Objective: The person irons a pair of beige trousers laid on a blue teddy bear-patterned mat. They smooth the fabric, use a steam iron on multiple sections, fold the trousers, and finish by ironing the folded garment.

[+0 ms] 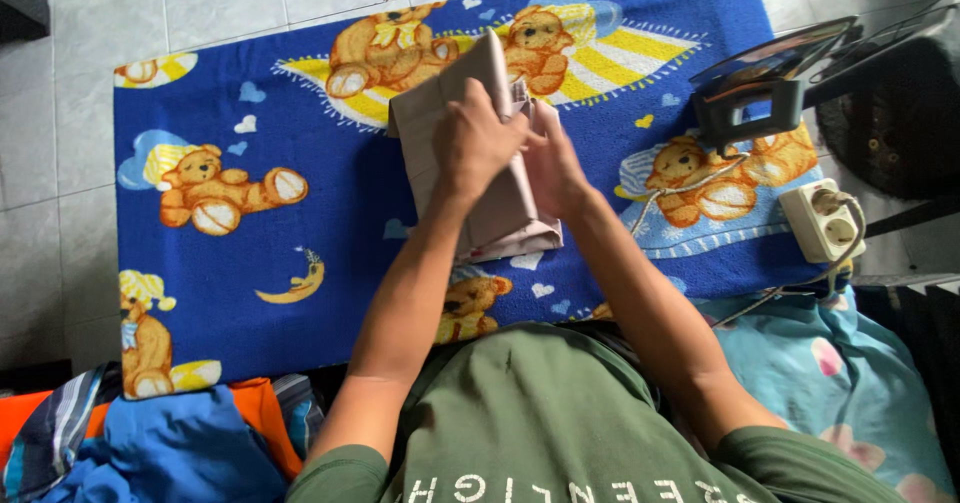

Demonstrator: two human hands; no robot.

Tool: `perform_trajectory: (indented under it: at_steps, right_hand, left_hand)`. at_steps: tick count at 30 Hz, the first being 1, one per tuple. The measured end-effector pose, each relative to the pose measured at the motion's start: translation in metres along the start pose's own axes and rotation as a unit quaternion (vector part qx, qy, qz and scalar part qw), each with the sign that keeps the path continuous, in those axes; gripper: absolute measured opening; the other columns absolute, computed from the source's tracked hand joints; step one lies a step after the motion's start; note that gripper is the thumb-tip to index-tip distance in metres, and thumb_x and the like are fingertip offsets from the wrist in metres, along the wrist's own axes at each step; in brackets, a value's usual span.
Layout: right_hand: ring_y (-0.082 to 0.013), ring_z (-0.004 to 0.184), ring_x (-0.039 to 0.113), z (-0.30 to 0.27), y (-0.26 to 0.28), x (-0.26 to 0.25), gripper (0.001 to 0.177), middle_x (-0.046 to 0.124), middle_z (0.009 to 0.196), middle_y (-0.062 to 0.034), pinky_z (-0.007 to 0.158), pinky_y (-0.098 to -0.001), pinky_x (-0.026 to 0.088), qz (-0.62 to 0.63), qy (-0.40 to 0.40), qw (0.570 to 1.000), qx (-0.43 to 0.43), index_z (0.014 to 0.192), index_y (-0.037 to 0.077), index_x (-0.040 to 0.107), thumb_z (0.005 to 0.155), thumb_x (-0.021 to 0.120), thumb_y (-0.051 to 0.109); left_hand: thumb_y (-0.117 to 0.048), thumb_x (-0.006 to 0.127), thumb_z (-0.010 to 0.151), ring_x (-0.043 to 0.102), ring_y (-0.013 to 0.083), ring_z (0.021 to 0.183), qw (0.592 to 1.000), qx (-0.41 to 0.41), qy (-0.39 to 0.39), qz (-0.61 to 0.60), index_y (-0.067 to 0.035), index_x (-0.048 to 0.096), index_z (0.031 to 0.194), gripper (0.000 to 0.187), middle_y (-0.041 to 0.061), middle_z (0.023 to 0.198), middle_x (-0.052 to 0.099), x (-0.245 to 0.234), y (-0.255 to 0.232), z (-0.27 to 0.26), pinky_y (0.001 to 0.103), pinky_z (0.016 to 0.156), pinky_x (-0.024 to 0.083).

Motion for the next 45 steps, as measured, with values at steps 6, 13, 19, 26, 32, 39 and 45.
perform_trajectory:
  at_steps: [6, 13, 19, 26, 32, 39, 45]
  right_hand:
    - [-0.0249, 0.111, 0.068, -0.028, 0.015, -0.017, 0.072, 0.068, 0.129, -0.0145, 0.1, -0.0414, 0.053, -0.11, -0.103, 0.986, 0.066, 0.144, 0.006, 0.054, 0.094, 0.055, 0.058]
    - [-0.0239, 0.106, 0.064, -0.021, 0.007, -0.048, 0.054, 0.061, 0.121, -0.0155, 0.091, -0.0421, 0.058, -0.264, -0.229, 0.937, 0.006, 0.138, 0.007, 0.043, 0.096, 0.063, 0.035]
    - [-0.0334, 0.105, 0.069, -0.045, 0.031, -0.01, 0.056, 0.066, 0.116, -0.0177, 0.091, -0.0443, 0.056, -0.706, -0.272, 0.653, -0.033, 0.144, 0.01, 0.047, 0.099, 0.07, 0.036]
    - [-0.0449, 0.132, 0.045, -0.088, 0.019, 0.041, 0.085, 0.039, 0.149, -0.0266, 0.102, -0.053, 0.043, -0.792, -0.256, 0.542, -0.114, 0.159, 0.003, 0.027, 0.088, 0.068, 0.029]
    - [-0.0407, 0.157, 0.012, -0.102, -0.021, 0.038, 0.077, 0.016, 0.169, -0.0238, 0.125, -0.0546, 0.015, -0.86, -0.161, 0.462, -0.145, 0.161, 0.001, 0.026, 0.1, 0.052, 0.042]
    - [-0.0436, 0.154, -0.001, -0.092, -0.022, 0.026, 0.082, 0.007, 0.167, -0.0262, 0.12, -0.0602, 0.002, -0.881, -0.133, 0.45, -0.057, 0.158, -0.003, 0.022, 0.1, 0.045, 0.049]
    - [-0.0453, 0.157, 0.001, -0.042, 0.007, 0.034, 0.075, 0.01, 0.168, -0.028, 0.125, -0.0588, 0.001, -0.881, -0.153, 0.424, -0.139, 0.157, -0.008, 0.025, 0.104, 0.044, 0.042]
  left_hand:
    - [-0.04, 0.055, 0.098, 0.066, 0.0364, 0.121, 0.996, -0.026, 0.083, 0.031, -0.006, 0.063, 0.111, 0.037, 0.02, 0.134, 0.064, 0.049, 0.021, -0.024, 0.052, 0.101, 0.053]
    - [-0.049, 0.054, 0.099, 0.008, 0.0385, 0.158, 0.989, 0.056, -0.033, 0.133, -0.008, 0.032, 0.161, 0.077, 0.016, 0.17, 0.013, 0.038, 0.108, -0.037, 0.061, 0.125, 0.01]
    - [-0.054, 0.049, 0.103, 0.005, 0.0392, 0.159, 0.992, 0.048, -0.015, 0.118, -0.012, 0.027, 0.165, 0.078, 0.009, 0.174, 0.011, 0.04, 0.134, -0.049, 0.063, 0.126, 0.008]
    - [-0.056, 0.053, 0.097, 0.006, 0.0407, 0.157, 0.991, 0.078, 0.003, 0.111, -0.008, 0.027, 0.161, 0.084, 0.02, 0.17, 0.009, 0.034, 0.11, -0.083, 0.064, 0.123, 0.007]
    - [-0.058, 0.053, 0.097, 0.01, 0.0394, 0.16, 0.985, 0.128, 0.003, 0.118, -0.008, 0.026, 0.165, 0.088, 0.019, 0.172, 0.013, 0.036, 0.092, -0.115, 0.059, 0.127, 0.008]
    - [-0.059, 0.056, 0.089, 0.011, 0.0406, 0.156, 0.987, 0.134, 0.03, 0.082, -0.004, 0.026, 0.16, 0.095, 0.023, 0.168, 0.013, 0.041, 0.1, -0.11, 0.059, 0.125, 0.007]
    - [-0.04, 0.053, 0.102, 0.011, 0.042, 0.158, 0.983, 0.117, -0.055, 0.13, -0.001, 0.031, 0.161, 0.074, 0.025, 0.17, 0.013, 0.037, 0.116, -0.037, 0.059, 0.126, 0.01]
Point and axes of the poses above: each hand's wrist, its own z-axis towards the middle knuckle, its own x-axis out of the palm, y = z × x, the point moved 6 cm from there along z, towards the middle knuckle
